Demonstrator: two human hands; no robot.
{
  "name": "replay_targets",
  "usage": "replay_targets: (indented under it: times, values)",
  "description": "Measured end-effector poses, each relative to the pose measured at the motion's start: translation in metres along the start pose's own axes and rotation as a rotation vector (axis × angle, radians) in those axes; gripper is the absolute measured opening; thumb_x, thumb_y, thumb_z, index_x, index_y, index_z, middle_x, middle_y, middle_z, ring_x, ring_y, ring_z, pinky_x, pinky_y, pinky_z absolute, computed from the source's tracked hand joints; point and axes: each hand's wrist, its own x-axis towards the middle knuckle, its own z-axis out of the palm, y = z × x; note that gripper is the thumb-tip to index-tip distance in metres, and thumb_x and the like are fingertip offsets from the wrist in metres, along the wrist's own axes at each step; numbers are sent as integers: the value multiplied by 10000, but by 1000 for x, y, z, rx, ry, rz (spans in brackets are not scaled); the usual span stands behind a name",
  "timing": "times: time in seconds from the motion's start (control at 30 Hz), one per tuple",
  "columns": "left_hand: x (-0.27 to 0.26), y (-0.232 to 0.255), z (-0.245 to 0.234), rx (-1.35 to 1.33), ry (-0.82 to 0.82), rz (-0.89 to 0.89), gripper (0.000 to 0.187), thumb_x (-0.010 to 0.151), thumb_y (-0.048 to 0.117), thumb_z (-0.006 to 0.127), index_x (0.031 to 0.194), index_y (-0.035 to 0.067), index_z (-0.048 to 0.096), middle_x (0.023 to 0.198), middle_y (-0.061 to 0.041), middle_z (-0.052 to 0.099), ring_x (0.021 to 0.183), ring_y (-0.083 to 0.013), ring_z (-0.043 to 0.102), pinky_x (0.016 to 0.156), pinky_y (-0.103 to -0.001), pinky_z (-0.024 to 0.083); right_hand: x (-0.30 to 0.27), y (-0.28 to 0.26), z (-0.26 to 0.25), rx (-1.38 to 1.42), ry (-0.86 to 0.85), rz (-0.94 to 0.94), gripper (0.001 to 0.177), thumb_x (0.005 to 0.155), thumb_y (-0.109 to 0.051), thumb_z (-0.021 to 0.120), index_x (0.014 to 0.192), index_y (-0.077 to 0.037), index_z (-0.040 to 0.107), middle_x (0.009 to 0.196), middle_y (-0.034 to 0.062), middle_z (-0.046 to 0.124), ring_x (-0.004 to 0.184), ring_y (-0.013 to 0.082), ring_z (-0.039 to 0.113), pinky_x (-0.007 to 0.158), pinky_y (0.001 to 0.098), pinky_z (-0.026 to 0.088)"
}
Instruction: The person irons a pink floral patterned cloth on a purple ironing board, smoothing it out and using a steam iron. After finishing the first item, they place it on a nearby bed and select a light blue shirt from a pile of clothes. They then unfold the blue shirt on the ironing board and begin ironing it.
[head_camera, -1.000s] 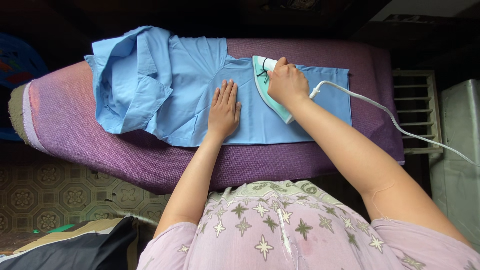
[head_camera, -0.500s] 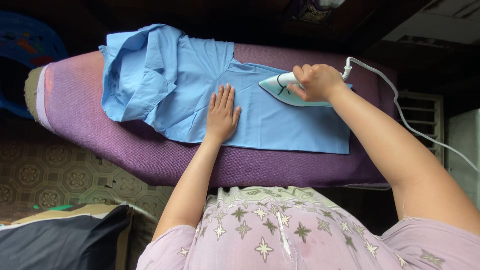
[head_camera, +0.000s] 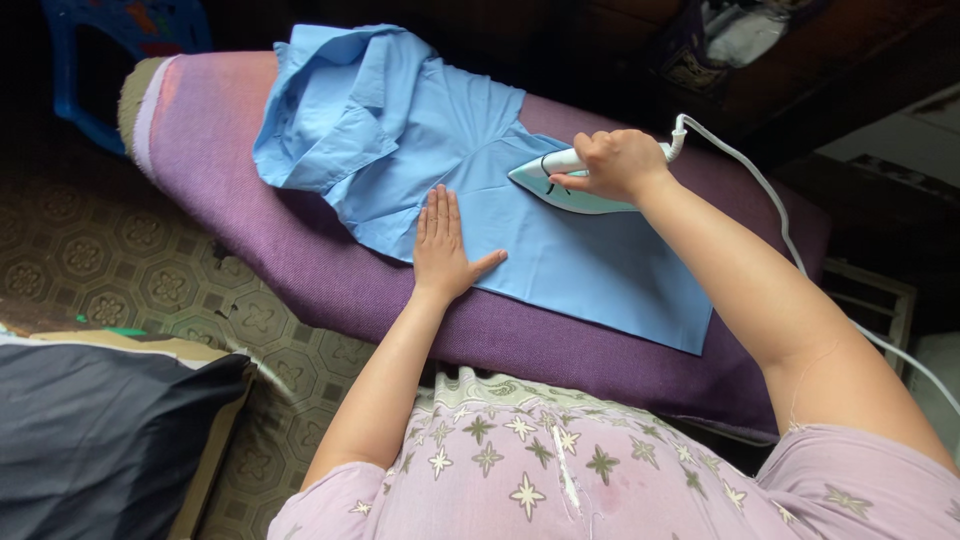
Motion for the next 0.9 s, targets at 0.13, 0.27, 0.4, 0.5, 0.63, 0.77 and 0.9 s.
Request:
replay_targets:
  times: [0.13, 0.27, 0.4, 0.5, 0.63, 0.77, 0.9]
  values:
    - [-16, -12, -5, 17, 24, 2, 1316, 782, 827, 625, 1607, -71, 128, 1699, -241, 127, 1593, -326, 84, 1284, -446, 75, 19, -7, 1, 0, -8, -87, 655, 885, -714, 682, 725, -81, 629, 622, 93, 670, 499, 241, 671, 446, 359, 535]
    - [-27, -19, -11, 17, 36, -8, 1314, 775, 828, 632, 1608, -64, 145, 1700, -231, 145, 1597, -317, 107, 1287, -454, 73, 32, -14, 0, 14, -25, -146, 681, 860, -747, 677, 732, -79, 645, 612, 84, 671, 490, 227, 671, 431, 354, 531]
    - [-36, -24, -22, 33, 36, -39, 1337, 749, 834, 648, 1598, -73, 152, 1690, -235, 166, 1590, -321, 119, 1280, -482, 67, 41, -24, -2, 6, -44, -166, 673, 853, -750, 671, 736, -88, 656, 599, 69, 672, 495, 213, 682, 425, 355, 539]
    - [-43, -30, -32, 44, 39, -53, 1380, 719, 848, 656, 1585, -99, 148, 1675, -263, 173, 1580, -344, 125, 1269, -495, 74, 48, -33, -3, 10, -33, -186, 687, 851, -756, 669, 748, -77, 663, 607, 67, 677, 491, 207, 685, 421, 350, 543]
    - [-47, -38, -40, 54, 42, -93, 1427, 676, 876, 664, 1572, -108, 149, 1659, -295, 174, 1569, -371, 127, 1260, -501, 97, 56, -43, -4, -1, -55, -196, 680, 854, -756, 664, 740, -86, 656, 598, 61, 677, 494, 207, 687, 427, 352, 546]
    - [-49, -45, -44, 26, 54, -112, 1442, 667, 880, 669, 1574, -113, 148, 1660, -298, 172, 1572, -373, 125, 1264, -493, 120, 64, -53, -7, -12, -81, -205, 672, 855, -754, 663, 735, -93, 652, 588, 61, 675, 498, 203, 693, 441, 352, 553]
    - [-52, -50, -43, 11, 63, -114, 1425, 688, 871, 673, 1579, -112, 153, 1664, -296, 172, 1576, -378, 127, 1269, -485, 124, 73, -63, -7, -9, -30, -240, 663, 837, -748, 670, 744, -93, 657, 606, 64, 684, 508, 209, 702, 429, 351, 553]
